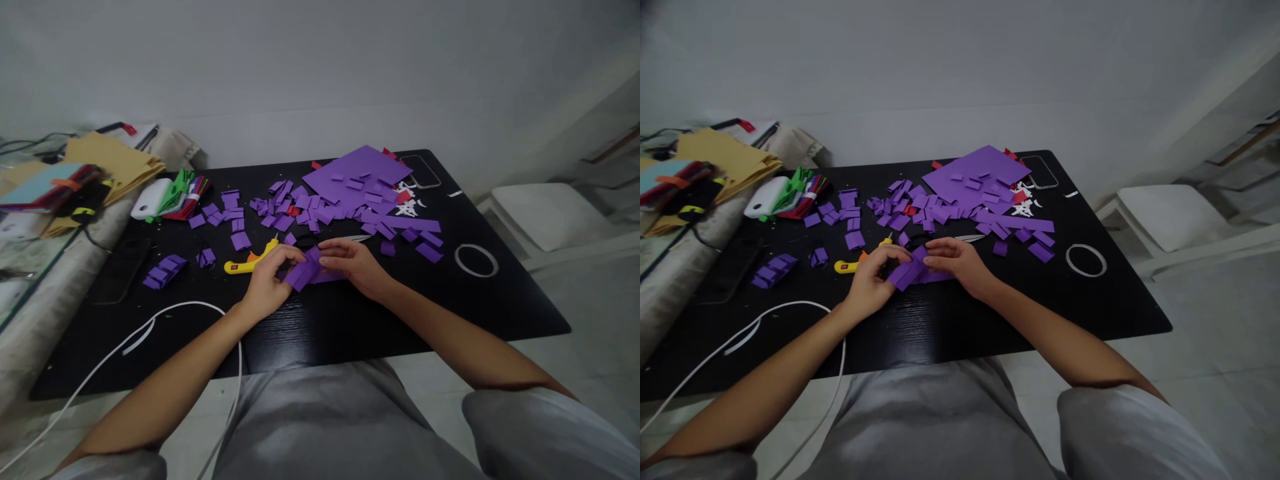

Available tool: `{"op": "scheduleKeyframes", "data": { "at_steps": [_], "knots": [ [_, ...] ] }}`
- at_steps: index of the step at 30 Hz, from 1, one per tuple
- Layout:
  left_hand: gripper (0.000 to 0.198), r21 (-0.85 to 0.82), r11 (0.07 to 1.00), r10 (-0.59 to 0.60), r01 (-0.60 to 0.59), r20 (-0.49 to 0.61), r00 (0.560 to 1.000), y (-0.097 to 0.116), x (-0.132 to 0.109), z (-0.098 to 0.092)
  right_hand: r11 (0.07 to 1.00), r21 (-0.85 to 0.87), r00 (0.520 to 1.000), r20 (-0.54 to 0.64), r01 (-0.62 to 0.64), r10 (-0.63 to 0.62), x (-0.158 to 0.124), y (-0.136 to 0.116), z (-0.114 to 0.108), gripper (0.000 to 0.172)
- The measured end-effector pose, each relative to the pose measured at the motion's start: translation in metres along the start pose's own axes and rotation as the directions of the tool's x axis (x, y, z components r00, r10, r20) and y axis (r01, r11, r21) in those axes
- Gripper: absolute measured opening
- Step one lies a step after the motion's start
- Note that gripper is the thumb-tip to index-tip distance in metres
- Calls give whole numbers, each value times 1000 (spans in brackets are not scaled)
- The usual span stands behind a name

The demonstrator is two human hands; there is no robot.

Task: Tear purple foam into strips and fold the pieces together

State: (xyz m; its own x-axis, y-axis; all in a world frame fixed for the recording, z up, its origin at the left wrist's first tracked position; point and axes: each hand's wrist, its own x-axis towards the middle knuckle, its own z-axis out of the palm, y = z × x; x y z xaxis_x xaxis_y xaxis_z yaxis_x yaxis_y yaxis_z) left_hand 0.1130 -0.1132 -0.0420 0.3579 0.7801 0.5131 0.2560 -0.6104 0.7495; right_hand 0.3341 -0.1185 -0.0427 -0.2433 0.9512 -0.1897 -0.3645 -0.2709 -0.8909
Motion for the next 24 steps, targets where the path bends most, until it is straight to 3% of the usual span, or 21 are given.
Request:
{"op": "scheduleKeyframes", "data": {
  "at_steps": [7,12,16,21,24],
  "knots": [
    [27,-102,994,-13,27,130,991,4,-1,-5,996,-52,997,-23,72,-74,1,0,-1,29],
    [43,-221,975,14,34,214,977,4,-1,-11,915,-318,964,-13,248,-265,-3,1,1,26],
    [36,-239,970,0,49,204,979,5,0,-12,824,-466,934,16,322,-356,-7,5,3,33],
    [25,-147,985,-67,91,159,985,7,0,-7,680,-645,891,4,349,-454,-8,7,2,22],
    [27,-35,998,-47,51,128,991,6,-1,-2,692,-640,895,-12,336,-446,-7,7,0,21]
  ]
}}
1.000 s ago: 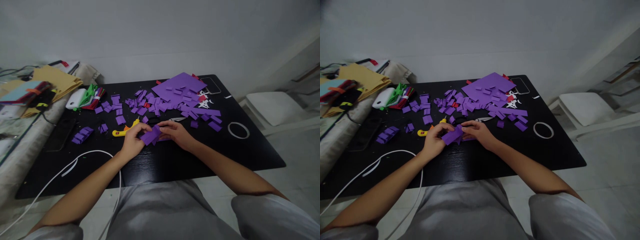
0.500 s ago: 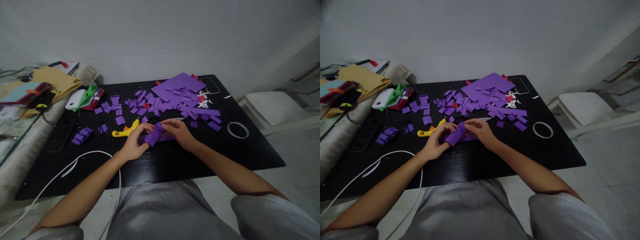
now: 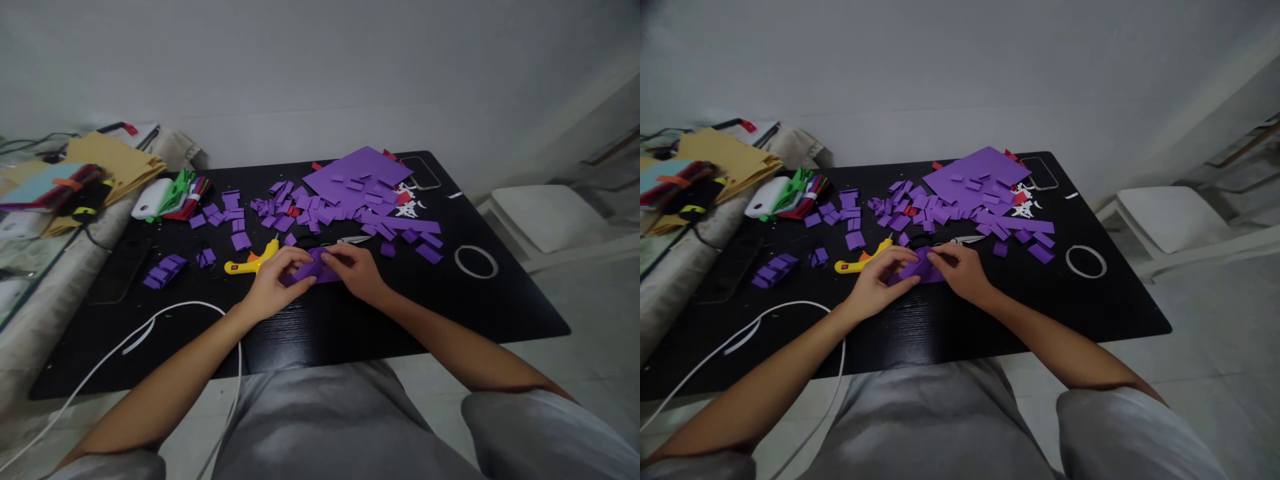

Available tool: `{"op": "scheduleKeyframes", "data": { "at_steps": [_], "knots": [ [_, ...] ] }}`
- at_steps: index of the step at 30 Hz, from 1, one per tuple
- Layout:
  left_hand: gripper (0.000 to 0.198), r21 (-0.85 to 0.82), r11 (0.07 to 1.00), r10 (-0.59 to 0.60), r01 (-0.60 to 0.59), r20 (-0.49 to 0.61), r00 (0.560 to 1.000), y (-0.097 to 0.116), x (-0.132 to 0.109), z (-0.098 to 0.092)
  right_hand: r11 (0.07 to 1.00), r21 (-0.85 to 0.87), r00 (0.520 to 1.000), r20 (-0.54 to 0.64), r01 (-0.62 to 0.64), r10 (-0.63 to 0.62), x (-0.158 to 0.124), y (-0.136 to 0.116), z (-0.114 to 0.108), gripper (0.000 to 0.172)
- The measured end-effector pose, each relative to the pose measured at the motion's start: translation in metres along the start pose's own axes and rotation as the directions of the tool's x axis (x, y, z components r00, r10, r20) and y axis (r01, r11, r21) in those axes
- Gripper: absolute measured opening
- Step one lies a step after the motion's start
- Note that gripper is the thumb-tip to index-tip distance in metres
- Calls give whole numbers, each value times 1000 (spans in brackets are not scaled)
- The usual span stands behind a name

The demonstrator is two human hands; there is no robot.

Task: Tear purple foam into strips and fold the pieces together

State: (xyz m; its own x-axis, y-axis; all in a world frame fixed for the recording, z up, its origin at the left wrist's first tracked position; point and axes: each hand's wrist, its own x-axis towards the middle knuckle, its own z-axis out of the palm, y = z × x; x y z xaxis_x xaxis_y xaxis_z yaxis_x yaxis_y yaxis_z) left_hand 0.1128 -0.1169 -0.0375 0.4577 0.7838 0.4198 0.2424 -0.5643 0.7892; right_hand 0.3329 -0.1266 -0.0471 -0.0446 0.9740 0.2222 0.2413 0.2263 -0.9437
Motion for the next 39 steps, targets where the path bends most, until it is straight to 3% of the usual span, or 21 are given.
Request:
{"op": "scheduleKeyframes", "data": {
  "at_steps": [4,7,18,26,39],
  "knots": [
    [32,118,990,81,-81,5,997,-2,0,3,989,132,998,23,-67,65,1,0,0,28],
    [26,151,987,65,-60,-25,998,-1,-1,1,981,182,997,39,-75,69,1,-1,1,36],
    [22,128,990,-38,52,-109,993,-5,-3,0,991,132,999,8,-39,38,-2,2,3,36],
    [30,146,989,45,-32,-84,995,2,0,-3,988,139,998,6,-62,62,-1,4,3,36],
    [15,205,976,97,-72,-116,989,1,0,-2,975,205,996,50,-84,76,2,6,5,30]
  ]
}}
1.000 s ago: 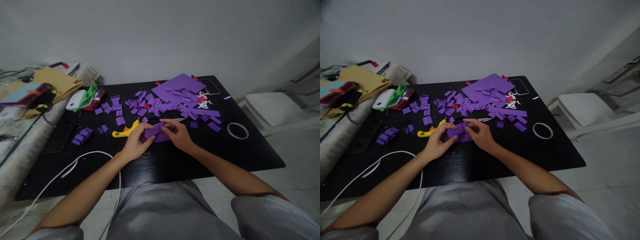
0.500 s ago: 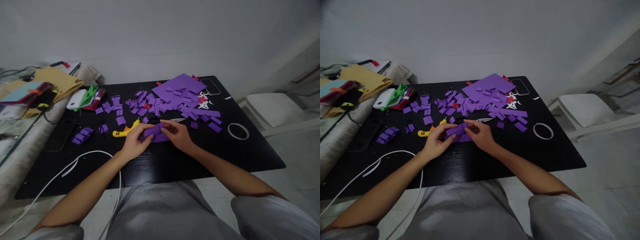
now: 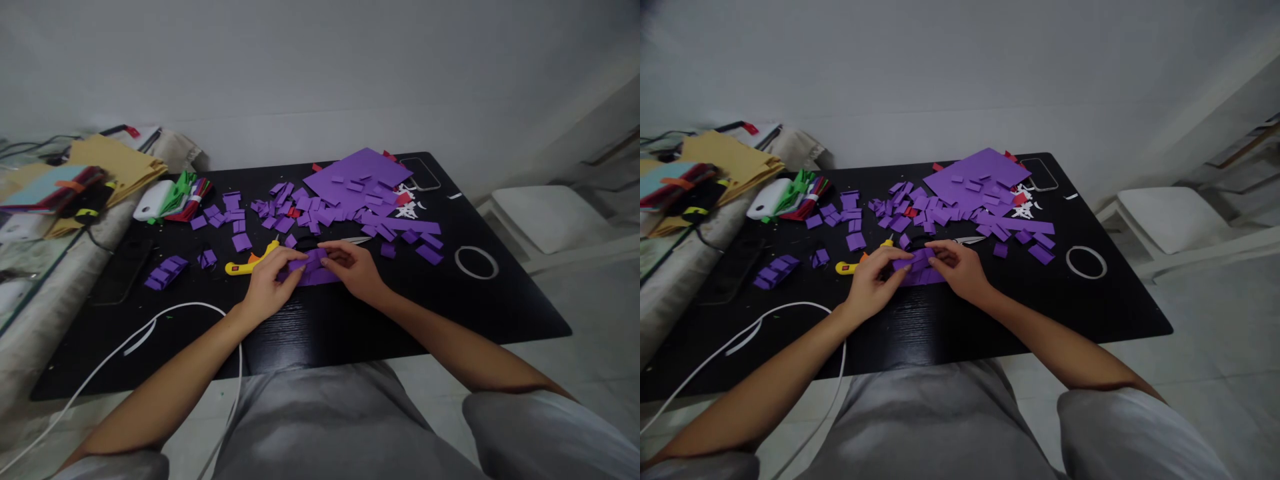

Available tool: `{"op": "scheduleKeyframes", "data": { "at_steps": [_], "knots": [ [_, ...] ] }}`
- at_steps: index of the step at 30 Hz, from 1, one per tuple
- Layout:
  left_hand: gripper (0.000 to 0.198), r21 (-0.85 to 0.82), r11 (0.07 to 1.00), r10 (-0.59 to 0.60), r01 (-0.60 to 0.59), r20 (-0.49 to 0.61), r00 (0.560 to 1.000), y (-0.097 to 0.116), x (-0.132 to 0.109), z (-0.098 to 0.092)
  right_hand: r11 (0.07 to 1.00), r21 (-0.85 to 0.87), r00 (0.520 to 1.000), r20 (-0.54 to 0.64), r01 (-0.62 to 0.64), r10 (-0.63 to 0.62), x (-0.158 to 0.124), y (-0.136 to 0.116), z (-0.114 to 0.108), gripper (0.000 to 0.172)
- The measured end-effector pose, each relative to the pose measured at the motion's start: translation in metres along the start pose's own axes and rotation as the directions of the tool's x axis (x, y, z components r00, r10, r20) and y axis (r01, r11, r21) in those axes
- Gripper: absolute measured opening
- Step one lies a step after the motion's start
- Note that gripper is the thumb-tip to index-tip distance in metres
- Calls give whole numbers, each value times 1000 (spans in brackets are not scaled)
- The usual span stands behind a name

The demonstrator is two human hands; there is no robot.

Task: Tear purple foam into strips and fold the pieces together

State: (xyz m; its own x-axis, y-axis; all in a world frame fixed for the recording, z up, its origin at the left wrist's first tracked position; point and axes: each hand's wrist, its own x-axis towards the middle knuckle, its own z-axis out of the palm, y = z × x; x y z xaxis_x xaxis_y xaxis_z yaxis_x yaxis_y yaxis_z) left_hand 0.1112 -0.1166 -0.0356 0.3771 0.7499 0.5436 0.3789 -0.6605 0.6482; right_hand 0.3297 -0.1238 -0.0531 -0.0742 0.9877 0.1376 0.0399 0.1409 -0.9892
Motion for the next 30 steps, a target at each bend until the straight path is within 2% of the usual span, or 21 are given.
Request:
{"op": "scheduleKeyframes", "data": {
  "at_steps": [7,14,20,23,27,30],
  "knots": [
    [18,15,1000,17,-17,6,1000,-3,1,3,995,-78,998,20,67,-65,-6,-4,4,30],
    [12,38,999,34,-31,-71,997,2,1,11,990,-110,996,3,91,-91,-6,0,6,24],
    [9,63,997,50,-43,-101,994,7,1,10,980,-160,991,-36,118,-125,-8,-3,10,20],
    [12,62,997,59,-54,-78,995,8,0,8,971,-188,987,-33,150,-159,-9,-5,10,18],
    [22,52,998,39,-40,18,999,8,0,8,960,-205,979,-23,192,-201,-11,-4,9,19],
    [21,43,999,31,-32,41,999,8,0,9,955,-213,975,-32,208,-219,-12,-1,9,21]
  ]
}}
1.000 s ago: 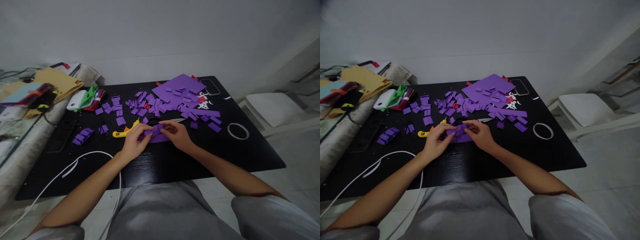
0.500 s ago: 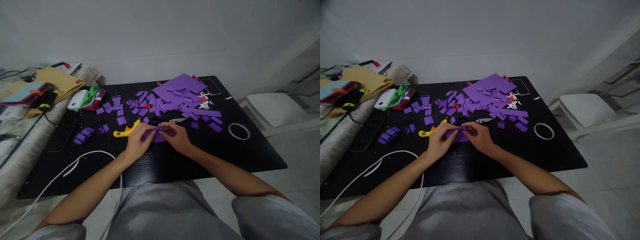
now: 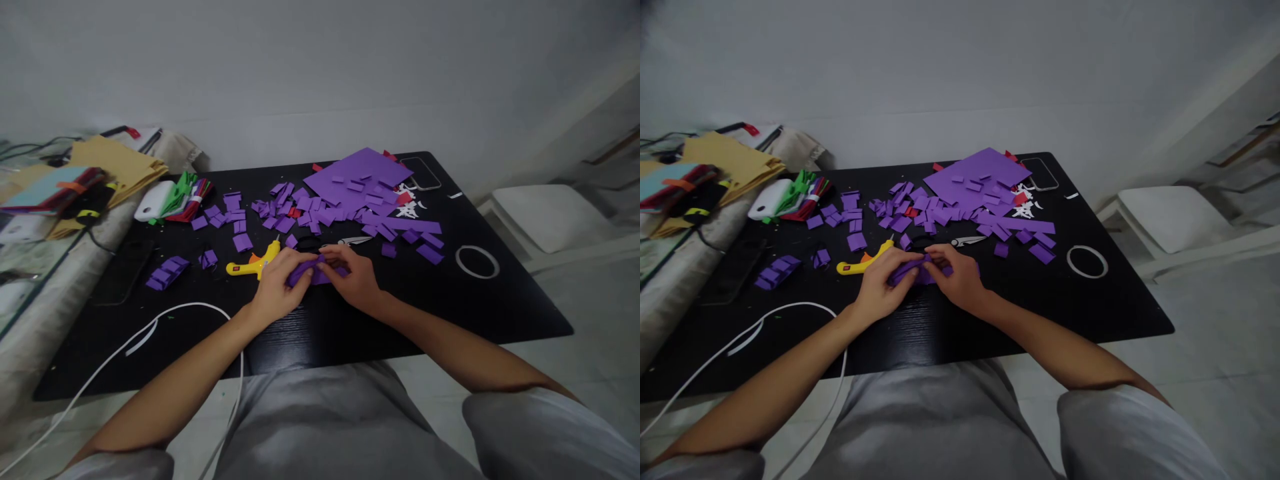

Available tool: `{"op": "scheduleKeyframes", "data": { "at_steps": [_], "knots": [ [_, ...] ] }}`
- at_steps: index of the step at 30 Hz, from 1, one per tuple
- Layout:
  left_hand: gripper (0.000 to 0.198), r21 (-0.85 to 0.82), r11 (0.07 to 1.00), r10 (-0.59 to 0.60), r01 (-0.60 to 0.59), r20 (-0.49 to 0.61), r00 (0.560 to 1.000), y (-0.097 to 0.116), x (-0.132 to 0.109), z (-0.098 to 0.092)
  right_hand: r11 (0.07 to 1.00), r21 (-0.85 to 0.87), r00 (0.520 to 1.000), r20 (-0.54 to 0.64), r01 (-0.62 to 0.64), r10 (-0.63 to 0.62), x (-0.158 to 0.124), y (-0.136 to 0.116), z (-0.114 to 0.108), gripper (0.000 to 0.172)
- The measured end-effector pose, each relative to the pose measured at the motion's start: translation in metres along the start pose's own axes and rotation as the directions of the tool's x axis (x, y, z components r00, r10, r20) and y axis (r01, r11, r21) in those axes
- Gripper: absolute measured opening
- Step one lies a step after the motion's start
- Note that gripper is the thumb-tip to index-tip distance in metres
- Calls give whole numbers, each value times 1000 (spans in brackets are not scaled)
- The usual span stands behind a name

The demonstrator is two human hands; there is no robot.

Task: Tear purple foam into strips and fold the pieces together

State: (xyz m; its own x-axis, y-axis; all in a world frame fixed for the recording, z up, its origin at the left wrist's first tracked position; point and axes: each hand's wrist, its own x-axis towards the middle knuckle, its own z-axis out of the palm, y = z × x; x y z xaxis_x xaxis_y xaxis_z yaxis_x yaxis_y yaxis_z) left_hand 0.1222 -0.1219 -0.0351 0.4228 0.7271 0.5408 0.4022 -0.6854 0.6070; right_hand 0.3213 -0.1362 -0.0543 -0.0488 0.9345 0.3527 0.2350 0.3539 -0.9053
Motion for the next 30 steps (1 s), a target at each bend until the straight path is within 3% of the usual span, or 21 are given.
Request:
{"op": "scheduleKeyframes", "data": {
  "at_steps": [7,16,19,24,30],
  "knots": [
    [23,-18,1000,-22,22,-27,999,3,-2,-2,996,-51,998,4,69,-69,0,1,0,18],
    [31,-302,953,-21,23,8,1000,-4,-4,-14,997,73,999,37,-23,21,4,-6,-4,16],
    [28,-247,969,50,-33,64,997,-3,2,-22,985,142,989,124,-101,84,5,-7,-6,18],
    [43,-120,984,156,-131,237,959,3,5,-30,934,293,961,245,-203,132,6,-6,-7,24],
    [40,-77,982,185,-172,221,958,2,4,-28,888,362,940,289,-284,183,6,-5,-7,32]
  ]
}}
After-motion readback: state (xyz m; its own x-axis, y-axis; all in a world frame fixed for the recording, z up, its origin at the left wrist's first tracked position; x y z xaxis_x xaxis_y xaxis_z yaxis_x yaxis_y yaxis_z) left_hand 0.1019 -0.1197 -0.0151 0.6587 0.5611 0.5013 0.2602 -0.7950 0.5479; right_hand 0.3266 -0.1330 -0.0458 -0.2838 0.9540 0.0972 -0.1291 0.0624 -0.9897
